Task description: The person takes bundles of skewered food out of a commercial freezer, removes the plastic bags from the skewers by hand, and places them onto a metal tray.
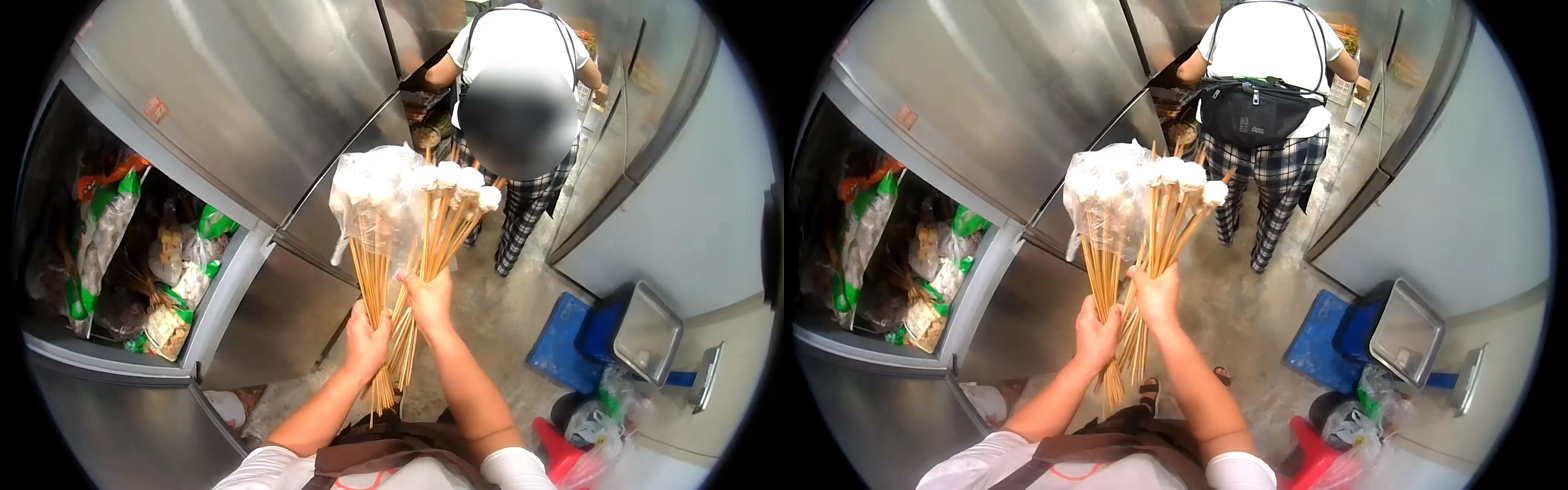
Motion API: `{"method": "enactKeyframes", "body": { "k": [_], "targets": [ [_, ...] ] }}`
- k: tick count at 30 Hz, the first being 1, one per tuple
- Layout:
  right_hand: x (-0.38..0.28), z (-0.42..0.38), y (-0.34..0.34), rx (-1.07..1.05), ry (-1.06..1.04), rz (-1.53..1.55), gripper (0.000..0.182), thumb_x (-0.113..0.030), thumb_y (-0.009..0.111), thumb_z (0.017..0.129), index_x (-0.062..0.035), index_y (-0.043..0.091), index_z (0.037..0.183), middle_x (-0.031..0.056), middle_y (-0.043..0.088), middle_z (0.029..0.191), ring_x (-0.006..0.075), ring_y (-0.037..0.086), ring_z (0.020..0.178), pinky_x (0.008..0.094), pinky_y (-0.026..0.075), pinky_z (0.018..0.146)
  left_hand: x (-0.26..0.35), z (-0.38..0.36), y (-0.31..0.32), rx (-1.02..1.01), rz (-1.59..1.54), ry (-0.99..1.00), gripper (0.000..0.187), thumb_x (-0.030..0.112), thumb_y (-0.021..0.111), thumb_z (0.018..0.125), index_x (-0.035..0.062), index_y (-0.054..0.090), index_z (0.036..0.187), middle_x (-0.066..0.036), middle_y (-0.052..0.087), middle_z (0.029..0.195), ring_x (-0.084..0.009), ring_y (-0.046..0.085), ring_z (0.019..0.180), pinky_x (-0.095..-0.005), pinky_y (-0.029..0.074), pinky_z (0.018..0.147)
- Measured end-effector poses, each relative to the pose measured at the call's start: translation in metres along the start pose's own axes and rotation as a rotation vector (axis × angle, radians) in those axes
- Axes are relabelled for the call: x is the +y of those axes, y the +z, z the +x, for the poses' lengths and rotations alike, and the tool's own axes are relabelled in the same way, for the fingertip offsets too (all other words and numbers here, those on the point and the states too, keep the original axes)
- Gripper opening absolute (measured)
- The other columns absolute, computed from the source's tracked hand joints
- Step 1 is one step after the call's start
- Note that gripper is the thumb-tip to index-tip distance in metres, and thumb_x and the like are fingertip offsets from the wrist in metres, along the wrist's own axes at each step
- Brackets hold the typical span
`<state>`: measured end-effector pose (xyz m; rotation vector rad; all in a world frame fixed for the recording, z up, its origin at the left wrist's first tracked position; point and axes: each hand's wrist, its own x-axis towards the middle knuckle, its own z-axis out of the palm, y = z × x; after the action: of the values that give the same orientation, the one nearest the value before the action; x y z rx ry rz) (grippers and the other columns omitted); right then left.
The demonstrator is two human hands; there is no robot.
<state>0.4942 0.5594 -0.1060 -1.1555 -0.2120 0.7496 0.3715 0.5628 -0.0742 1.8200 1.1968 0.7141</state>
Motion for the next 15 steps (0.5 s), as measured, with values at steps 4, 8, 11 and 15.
{"method": "enactKeyframes", "body": {
  "k": [4,8,11,15],
  "targets": [
    [-0.007,0.007,-0.003,0.008,-0.142,-0.015,0.040,0.004,0.063,0.076,0.0025,0.044,0.111,0.0081,0.060,0.085,0.0159,0.060,0.072,0.0285,0.050,0.066,-0.018,0.001,0.002,-0.009,0.047,0.059,0.014,0.008,0.052,0.085,-0.0016,0.050,0.094,-0.016,0.059,0.081,-0.0315,0.059,0.077,-0.0401,0.046,0.071],
    [-0.015,0.015,-0.003,-0.030,-0.179,-0.027,0.038,0.004,0.062,0.077,0.0019,0.043,0.110,0.0079,0.059,0.086,0.0148,0.059,0.071,0.0282,0.050,0.067,-0.023,0.002,0.002,0.011,0.086,0.127,0.012,0.009,0.048,0.088,-0.0001,0.047,0.096,-0.009,0.058,0.076,-0.0189,0.057,0.068,-0.0326,0.047,0.064],
    [-0.031,0.022,0.001,-0.064,-0.241,-0.074,0.037,0.007,0.059,0.079,-0.0013,0.042,0.111,0.0069,0.057,0.084,0.0135,0.058,0.069,0.0253,0.049,0.058,-0.020,0.005,-0.004,-0.046,0.047,0.098,0.018,0.011,0.046,0.090,-0.0019,0.043,0.101,-0.014,0.057,0.080,-0.0262,0.056,0.072,-0.0378,0.045,0.068],
    [-0.054,0.033,0.003,-0.135,-0.241,-0.105,0.034,0.006,0.059,0.080,-0.0026,0.042,0.108,0.0066,0.057,0.081,0.0121,0.057,0.063,0.0240,0.045,0.049,-0.010,0.003,-0.013,-0.098,0.005,0.094,0.025,0.014,0.046,0.091,-0.0036,0.041,0.108,-0.020,0.056,0.084,-0.0354,0.056,0.078,-0.0432,0.044,0.073]
  ]
}}
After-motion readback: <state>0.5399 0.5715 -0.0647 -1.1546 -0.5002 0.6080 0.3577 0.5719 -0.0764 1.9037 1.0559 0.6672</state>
